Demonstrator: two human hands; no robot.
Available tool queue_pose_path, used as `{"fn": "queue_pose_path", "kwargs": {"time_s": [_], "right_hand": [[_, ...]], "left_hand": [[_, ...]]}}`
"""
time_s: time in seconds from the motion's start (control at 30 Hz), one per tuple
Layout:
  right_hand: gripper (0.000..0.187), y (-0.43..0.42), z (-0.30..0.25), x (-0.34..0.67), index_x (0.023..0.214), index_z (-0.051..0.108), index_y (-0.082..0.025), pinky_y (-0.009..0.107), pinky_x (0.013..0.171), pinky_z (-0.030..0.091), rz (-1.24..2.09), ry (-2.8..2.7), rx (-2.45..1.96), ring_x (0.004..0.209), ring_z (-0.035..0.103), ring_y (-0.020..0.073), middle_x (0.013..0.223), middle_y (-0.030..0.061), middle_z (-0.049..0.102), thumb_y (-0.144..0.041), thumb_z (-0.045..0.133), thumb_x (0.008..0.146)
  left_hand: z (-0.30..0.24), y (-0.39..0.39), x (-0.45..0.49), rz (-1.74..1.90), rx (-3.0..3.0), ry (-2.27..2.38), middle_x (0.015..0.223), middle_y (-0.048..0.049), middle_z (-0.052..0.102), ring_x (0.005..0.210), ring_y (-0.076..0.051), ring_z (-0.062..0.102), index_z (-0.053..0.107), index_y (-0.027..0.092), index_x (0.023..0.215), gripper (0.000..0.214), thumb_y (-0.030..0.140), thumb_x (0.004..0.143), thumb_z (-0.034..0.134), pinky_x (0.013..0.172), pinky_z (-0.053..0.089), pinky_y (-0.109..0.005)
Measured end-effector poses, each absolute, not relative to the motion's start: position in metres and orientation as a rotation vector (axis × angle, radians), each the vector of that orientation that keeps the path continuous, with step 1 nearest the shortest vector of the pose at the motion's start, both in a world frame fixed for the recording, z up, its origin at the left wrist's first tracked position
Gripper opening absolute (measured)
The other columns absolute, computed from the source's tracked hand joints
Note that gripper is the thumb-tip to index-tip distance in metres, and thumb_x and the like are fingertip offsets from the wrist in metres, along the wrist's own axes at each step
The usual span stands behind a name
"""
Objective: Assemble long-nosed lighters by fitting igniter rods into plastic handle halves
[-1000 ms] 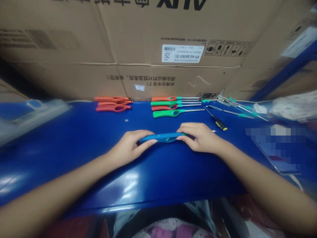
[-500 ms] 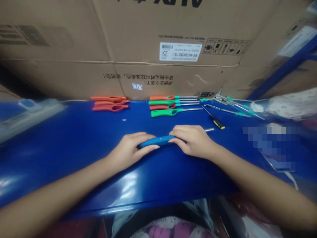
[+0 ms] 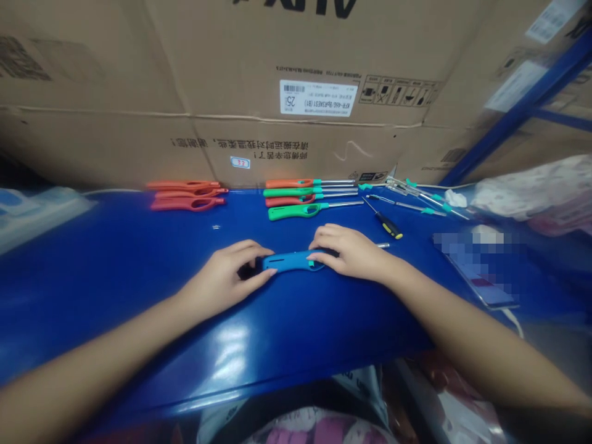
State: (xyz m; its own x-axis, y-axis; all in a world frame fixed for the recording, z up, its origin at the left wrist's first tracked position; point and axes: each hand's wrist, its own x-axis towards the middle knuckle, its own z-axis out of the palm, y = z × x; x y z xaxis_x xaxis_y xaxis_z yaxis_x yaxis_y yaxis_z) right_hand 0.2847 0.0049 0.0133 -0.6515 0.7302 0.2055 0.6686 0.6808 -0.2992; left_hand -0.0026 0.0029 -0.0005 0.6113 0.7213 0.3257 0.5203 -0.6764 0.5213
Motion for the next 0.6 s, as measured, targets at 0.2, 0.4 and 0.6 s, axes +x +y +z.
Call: {"fn": "queue_pose_path", "kwargs": {"time_s": [0.2,0.4,0.6], "right_hand": [[0.021,0.006,0.018,0.286,0.103,0.070,-0.020,0.037,0.085,0.048,0.080,-2.553,-1.205,0.097,0.061,0.0235,0.103,0.0081,0.070,-0.035,0.056,0.099],[0.044,0.016,0.040,0.327,0.131,0.056,-0.010,0.048,0.087,0.051,-0.294,-2.053,-2.257,0.121,0.055,0.0410,0.130,0.0258,0.056,-0.029,0.058,0.092],[0.032,0.027,0.048,0.362,0.112,0.066,-0.013,0.046,0.078,0.053,0.062,-1.902,-2.782,0.104,0.067,0.0382,0.113,0.0214,0.068,-0.035,0.061,0.090]], "left_hand": [[-0.004,0.003,-0.003,0.719,2.469,0.961,0.106,-0.0057,0.067,0.082,-0.015,0.063,0.070,0.020,0.115,0.029,0.039,0.093,0.064,0.077,0.054,-0.028],[0.000,0.002,-0.004,0.700,2.466,0.975,0.108,-0.0060,0.068,0.083,-0.016,0.064,0.071,0.020,0.114,0.030,0.040,0.092,0.065,0.078,0.055,-0.029],[0.000,0.002,-0.004,0.673,2.471,0.964,0.111,-0.0072,0.068,0.087,-0.018,0.065,0.071,0.021,0.118,0.033,0.041,0.092,0.065,0.083,0.056,-0.033]]}}
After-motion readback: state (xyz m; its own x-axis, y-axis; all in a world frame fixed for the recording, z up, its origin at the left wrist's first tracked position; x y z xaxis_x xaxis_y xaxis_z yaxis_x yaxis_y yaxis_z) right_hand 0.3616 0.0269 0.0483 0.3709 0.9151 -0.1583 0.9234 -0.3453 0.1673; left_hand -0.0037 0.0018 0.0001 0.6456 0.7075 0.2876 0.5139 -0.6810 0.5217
